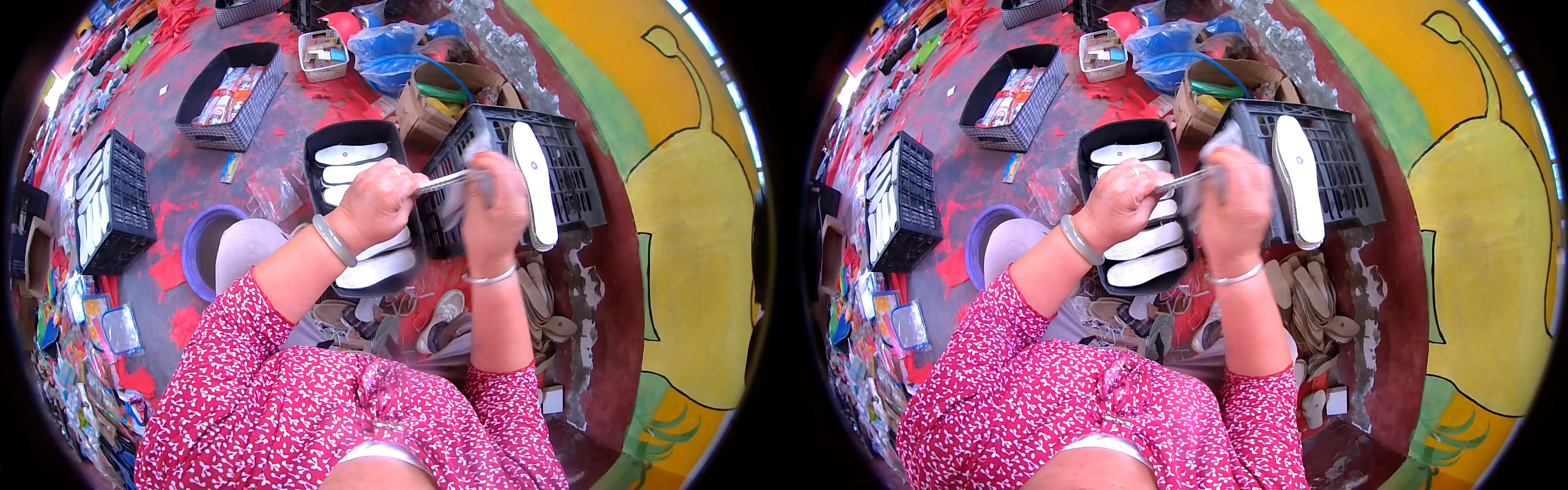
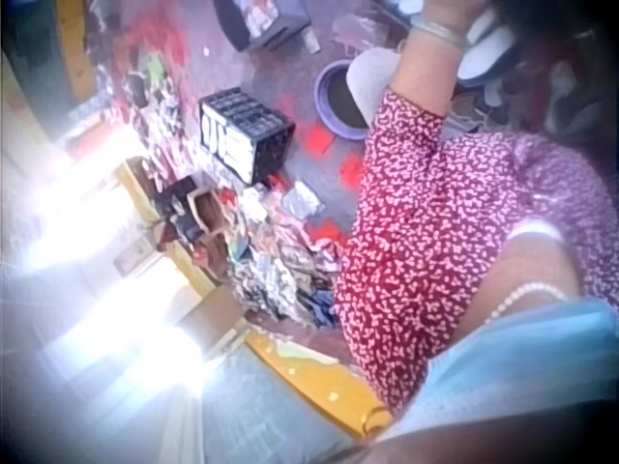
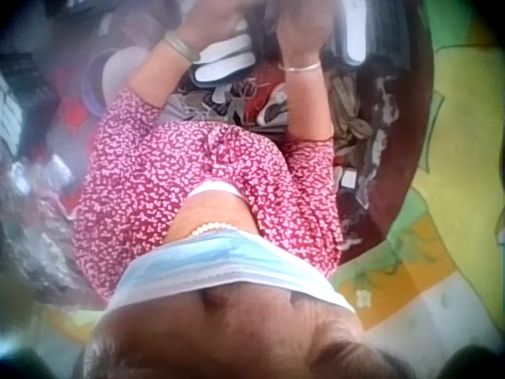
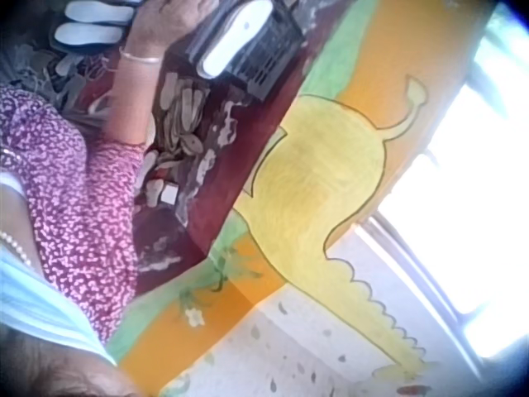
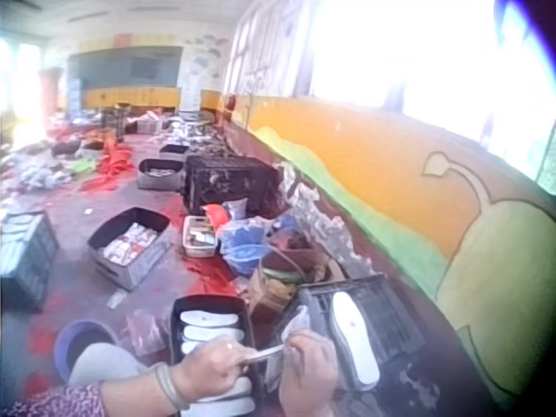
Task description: The person picks up shoe insoles, wipes them with a cloth, and stacks them into a black storage crate.
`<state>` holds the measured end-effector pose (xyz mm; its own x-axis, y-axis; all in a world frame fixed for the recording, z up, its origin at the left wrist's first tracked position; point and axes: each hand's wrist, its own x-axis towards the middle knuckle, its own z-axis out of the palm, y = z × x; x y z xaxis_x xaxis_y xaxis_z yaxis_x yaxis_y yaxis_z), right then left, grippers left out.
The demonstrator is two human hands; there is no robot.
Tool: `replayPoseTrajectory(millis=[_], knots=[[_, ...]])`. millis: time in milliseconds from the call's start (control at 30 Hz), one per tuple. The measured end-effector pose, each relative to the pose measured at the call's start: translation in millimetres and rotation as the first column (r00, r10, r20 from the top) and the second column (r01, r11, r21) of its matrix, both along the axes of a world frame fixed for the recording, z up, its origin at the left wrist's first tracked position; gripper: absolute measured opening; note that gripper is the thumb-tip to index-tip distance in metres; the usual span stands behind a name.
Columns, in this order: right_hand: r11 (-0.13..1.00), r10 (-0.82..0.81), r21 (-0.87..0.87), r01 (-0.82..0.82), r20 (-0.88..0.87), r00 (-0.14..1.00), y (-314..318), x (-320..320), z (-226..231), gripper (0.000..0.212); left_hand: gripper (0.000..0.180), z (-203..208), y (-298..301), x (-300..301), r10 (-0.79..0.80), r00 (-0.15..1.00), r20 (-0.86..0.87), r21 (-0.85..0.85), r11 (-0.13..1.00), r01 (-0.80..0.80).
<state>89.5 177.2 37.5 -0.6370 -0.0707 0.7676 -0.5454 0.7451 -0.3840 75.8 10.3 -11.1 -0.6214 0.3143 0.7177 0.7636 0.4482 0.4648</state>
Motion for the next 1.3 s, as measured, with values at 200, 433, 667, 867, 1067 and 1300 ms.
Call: replayPoseTrajectory(millis=[200,433,667,867,1067,1300], knots=[[0.983,0.178,0.05,-0.177,-0.021,0.984,-28,10,-6,0.023,0.027,5,0,-5,-0.013,1.0,0.004,-0.029,0.999,0.013],[0.995,0.045,-0.089,-0.042,0.026,0.999,10,0,14,0.024,0.025,4,-3,-3,-0.12,0.992,-0.036,0.099,0.987,0.123],[0.326,0.561,-0.944,-0.043,0.157,0.813,76,-13,10,0.014,0.018,24,-11,-3,-0.307,0.947,0.095,0.471,0.852,0.229],[0.445,0.603,-0.863,-0.238,0.092,0.792,36,24,72,0.029,0.02,4,-8,-4,-0.479,0.838,0.261,0.51,0.806,0.302],[0.817,0.472,-0.514,-0.263,0.331,0.817,30,18,50,0.019,0.014,0,-4,-1,-0.6,0.666,0.443,0.765,0.64,0.067],[0.547,0.498,-0.837,-0.023,0.303,0.813,61,8,41,0.022,0.018,31,-26,-15,-0.639,0.564,0.522,0.832,0.527,-0.173]])
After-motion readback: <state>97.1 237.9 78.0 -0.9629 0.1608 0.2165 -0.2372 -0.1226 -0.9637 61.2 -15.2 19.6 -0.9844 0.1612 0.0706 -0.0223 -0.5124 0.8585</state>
